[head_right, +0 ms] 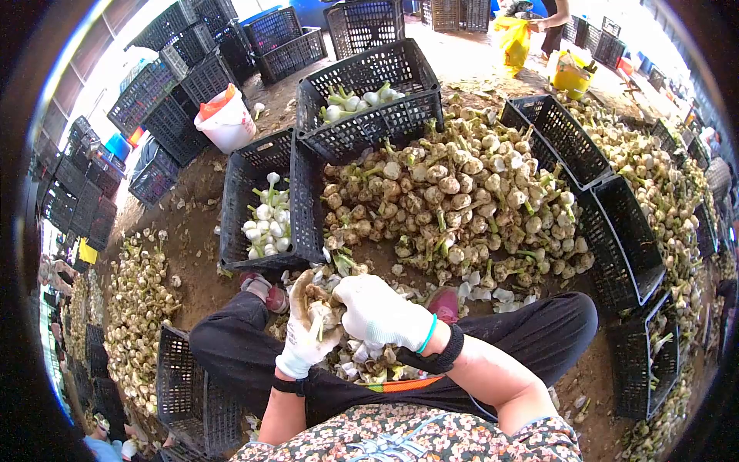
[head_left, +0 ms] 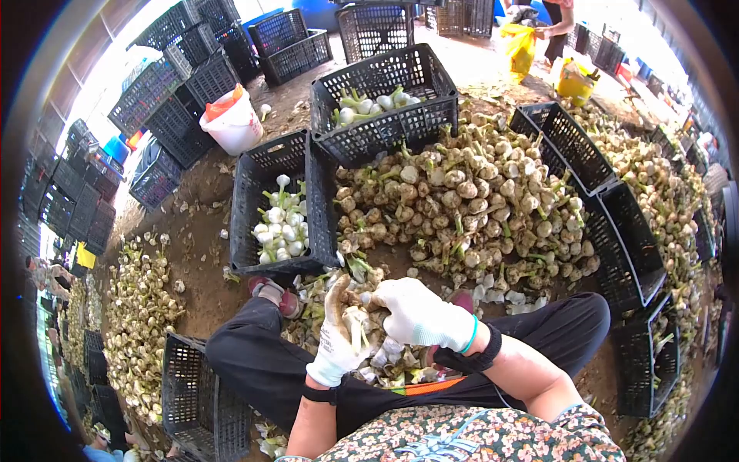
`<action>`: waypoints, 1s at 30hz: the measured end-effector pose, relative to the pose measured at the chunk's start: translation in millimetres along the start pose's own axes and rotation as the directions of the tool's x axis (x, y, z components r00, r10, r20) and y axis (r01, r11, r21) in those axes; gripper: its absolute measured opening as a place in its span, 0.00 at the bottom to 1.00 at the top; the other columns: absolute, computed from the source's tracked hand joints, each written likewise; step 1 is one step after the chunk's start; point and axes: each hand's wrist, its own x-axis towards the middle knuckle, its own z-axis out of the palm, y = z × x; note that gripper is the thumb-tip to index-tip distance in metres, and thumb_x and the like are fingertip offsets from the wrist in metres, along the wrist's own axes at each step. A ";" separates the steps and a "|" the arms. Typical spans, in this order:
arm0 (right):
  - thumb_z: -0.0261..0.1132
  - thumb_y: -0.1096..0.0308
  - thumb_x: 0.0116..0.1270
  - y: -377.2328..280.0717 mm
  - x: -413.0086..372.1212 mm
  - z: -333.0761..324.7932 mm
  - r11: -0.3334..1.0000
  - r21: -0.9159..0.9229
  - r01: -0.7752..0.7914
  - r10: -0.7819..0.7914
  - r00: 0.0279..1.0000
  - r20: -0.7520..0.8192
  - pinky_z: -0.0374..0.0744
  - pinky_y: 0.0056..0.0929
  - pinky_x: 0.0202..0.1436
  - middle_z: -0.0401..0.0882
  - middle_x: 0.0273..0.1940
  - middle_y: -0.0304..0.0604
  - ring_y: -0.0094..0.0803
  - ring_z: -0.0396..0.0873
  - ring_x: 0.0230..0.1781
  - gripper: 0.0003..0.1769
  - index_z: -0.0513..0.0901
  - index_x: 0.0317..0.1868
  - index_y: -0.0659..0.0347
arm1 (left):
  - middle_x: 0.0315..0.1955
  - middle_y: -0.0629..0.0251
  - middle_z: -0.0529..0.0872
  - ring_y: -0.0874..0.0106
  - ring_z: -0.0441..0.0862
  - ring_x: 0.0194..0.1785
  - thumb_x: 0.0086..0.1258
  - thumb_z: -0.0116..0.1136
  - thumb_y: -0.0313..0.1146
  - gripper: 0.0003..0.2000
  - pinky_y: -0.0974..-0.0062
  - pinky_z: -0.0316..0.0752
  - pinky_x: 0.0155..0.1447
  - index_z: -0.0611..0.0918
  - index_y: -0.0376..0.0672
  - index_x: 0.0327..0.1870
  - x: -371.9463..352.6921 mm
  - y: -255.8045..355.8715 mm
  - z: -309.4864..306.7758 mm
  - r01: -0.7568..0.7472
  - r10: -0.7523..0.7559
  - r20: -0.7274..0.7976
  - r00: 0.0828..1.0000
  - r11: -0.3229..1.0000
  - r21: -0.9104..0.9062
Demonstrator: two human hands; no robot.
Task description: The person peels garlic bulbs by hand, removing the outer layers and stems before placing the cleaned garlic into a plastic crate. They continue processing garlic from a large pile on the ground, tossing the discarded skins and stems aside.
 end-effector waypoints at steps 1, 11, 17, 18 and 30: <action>0.60 0.75 0.48 0.2 -0.2 2.3 0.999 -0.017 0.041 -0.042 0.998 -0.048 0.79 0.47 0.43 0.81 0.32 0.58 0.57 0.81 0.38 0.14 0.83 0.37 0.68 | 0.57 0.59 0.70 0.65 0.72 0.56 0.47 0.68 0.22 0.49 0.66 0.68 0.65 0.56 0.39 0.75 0.6 1.0 0.1 -0.001 0.001 0.001 1.000 1.000 -0.001; 0.62 0.74 0.59 11.2 8.8 21.0 0.799 0.541 -0.262 0.349 0.935 -0.063 0.78 0.31 0.41 0.82 0.32 0.47 0.31 0.79 0.33 0.10 0.82 0.40 0.68 | 0.65 0.54 0.69 0.62 0.73 0.64 0.57 0.70 0.23 0.35 0.63 0.73 0.66 0.69 0.36 0.68 -8.5 -21.3 -1.9 0.048 -0.050 0.012 0.999 0.990 0.131; 0.60 0.76 0.66 8.8 4.1 28.5 0.696 0.671 -0.254 0.434 0.894 -0.112 0.76 0.24 0.42 0.82 0.36 0.36 0.19 0.75 0.38 0.09 0.81 0.45 0.69 | 0.55 0.56 0.79 0.64 0.82 0.54 0.67 0.56 0.16 0.22 0.69 0.81 0.57 0.73 0.37 0.63 -3.6 -6.5 15.3 0.110 -0.473 -0.161 0.866 0.494 -0.862; 0.61 0.75 0.66 7.8 4.0 30.7 0.715 0.672 -0.194 0.405 0.898 -0.172 0.77 0.26 0.43 0.83 0.37 0.37 0.22 0.76 0.38 0.10 0.82 0.46 0.69 | 0.55 0.56 0.79 0.64 0.82 0.54 0.67 0.56 0.16 0.22 0.69 0.81 0.57 0.73 0.37 0.63 -3.7 -6.5 15.3 0.111 -0.474 -0.160 0.866 0.493 -0.863; 0.61 0.77 0.51 5.9 2.7 26.0 0.993 0.033 -0.117 0.121 0.924 -0.363 0.79 0.41 0.47 0.80 0.41 0.57 0.54 0.80 0.43 0.16 0.82 0.44 0.67 | 0.54 0.61 0.80 0.70 0.79 0.57 0.62 0.62 0.15 0.21 0.73 0.74 0.62 0.76 0.38 0.57 -6.1 -24.5 14.7 0.035 -0.089 -0.285 0.954 0.982 -0.188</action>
